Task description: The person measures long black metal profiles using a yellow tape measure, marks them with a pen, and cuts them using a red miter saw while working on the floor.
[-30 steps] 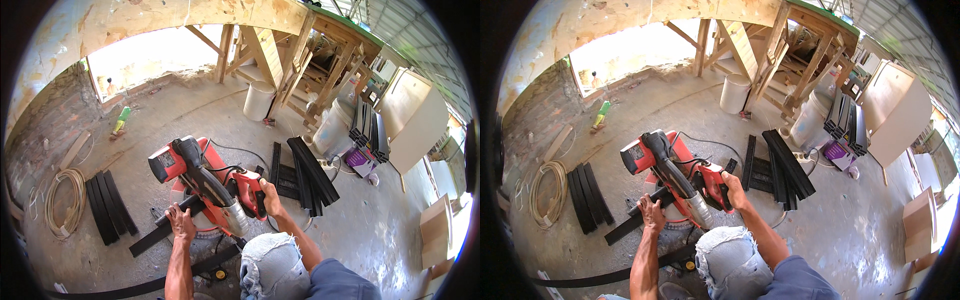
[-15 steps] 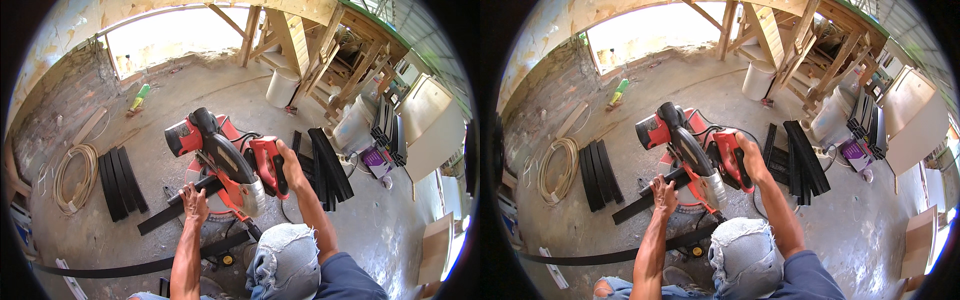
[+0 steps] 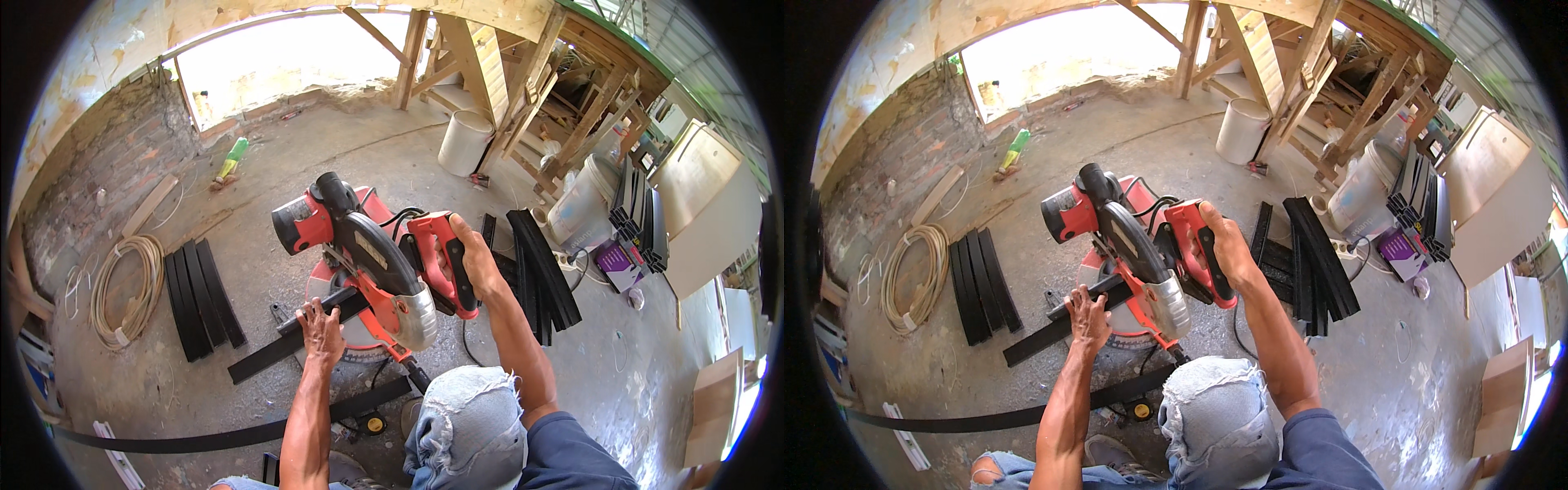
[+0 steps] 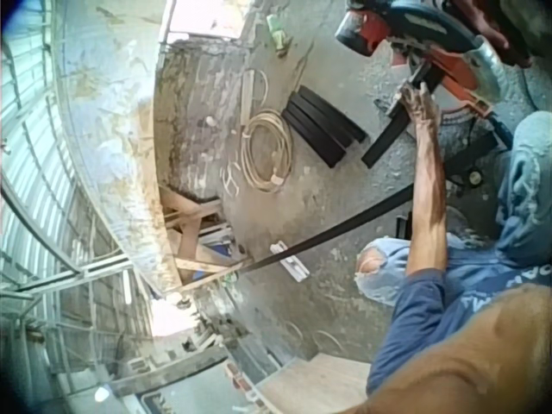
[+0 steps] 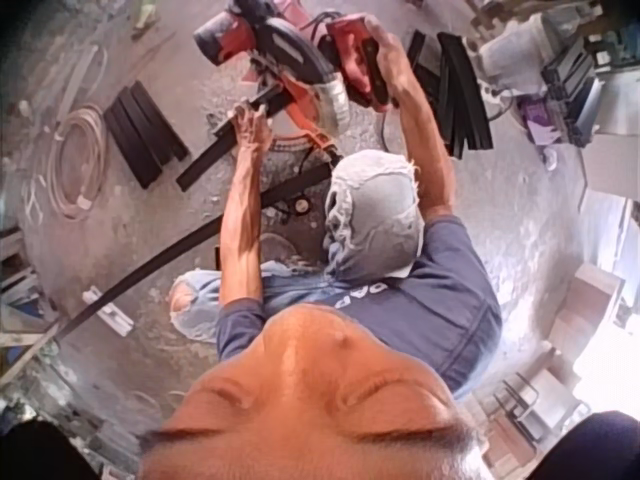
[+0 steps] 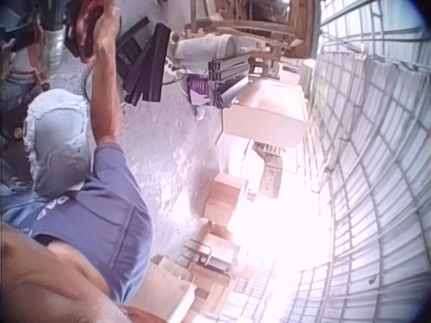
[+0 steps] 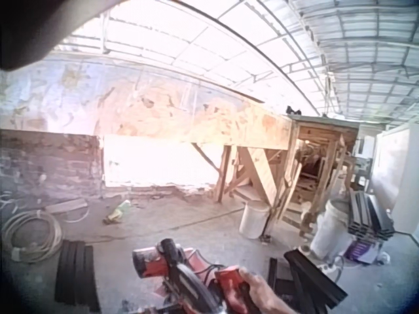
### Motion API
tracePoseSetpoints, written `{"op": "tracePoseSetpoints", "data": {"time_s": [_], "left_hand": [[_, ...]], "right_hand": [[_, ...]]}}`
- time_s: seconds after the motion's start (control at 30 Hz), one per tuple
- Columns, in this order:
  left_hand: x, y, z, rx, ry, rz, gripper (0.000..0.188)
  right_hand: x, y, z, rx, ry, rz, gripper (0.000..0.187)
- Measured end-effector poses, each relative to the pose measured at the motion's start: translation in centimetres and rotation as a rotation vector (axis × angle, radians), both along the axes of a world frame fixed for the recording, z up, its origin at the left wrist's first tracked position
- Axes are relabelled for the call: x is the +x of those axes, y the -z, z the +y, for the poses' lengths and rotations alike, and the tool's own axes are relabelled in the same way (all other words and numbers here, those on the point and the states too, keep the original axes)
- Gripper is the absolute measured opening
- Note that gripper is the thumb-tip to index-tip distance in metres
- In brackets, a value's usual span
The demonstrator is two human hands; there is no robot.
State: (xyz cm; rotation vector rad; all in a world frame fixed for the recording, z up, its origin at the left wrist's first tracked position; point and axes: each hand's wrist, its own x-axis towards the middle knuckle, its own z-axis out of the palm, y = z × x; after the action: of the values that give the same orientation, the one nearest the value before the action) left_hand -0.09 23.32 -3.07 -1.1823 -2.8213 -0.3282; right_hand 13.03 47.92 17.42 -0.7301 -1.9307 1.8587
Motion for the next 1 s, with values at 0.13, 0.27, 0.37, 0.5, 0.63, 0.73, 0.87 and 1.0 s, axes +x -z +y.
{"op": "tracePoseSetpoints", "data": {"time_s": [0.13, 0.27, 0.37, 0.5, 0.63, 0.73, 0.87, 1.0], "left_hand": [[-0.1, -0.4, -0.1, -0.001, -0.001, 0.000, 0.049], [0.0, -0.4, 0.0, -0.010, 0.003, -0.015, 0.049], [-0.2, -0.1, -0.2, -0.010, -0.004, -0.012, 0.049], [0.1, -0.2, 0.0, -0.003, 0.003, 0.032, 0.050], [0.0, -0.4, 0.0, -0.007, 0.001, 0.016, 0.049], [0.0, -0.5, 0.0, -0.002, 0.006, 0.001, 0.048], [-0.2, -0.6, -0.1, -0.010, 0.015, -0.007, 0.048], [-0.2, -0.2, -0.6, 0.000, 0.029, 0.000, 0.050]], "right_hand": [[0.4, 0.2, -0.2, 0.002, 0.017, -0.005, 0.071], [1.0, 1.5, -0.4, 0.030, 0.032, 0.012, 0.070], [2.0, 2.8, -0.9, 0.046, 0.057, 0.036, 0.071], [3.9, 5.3, -1.2, 0.015, 0.044, 0.098, 0.067], [5.2, 7.8, -1.8, 0.027, 0.021, 0.202, 0.065], [5.4, 7.9, -1.9, 0.023, 0.021, 0.211, 0.064], [4.7, 6.8, -1.1, 0.055, -0.004, 0.159, 0.064], [1.9, 1.7, -0.1, 0.140, -0.125, 0.098, 0.064]]}}
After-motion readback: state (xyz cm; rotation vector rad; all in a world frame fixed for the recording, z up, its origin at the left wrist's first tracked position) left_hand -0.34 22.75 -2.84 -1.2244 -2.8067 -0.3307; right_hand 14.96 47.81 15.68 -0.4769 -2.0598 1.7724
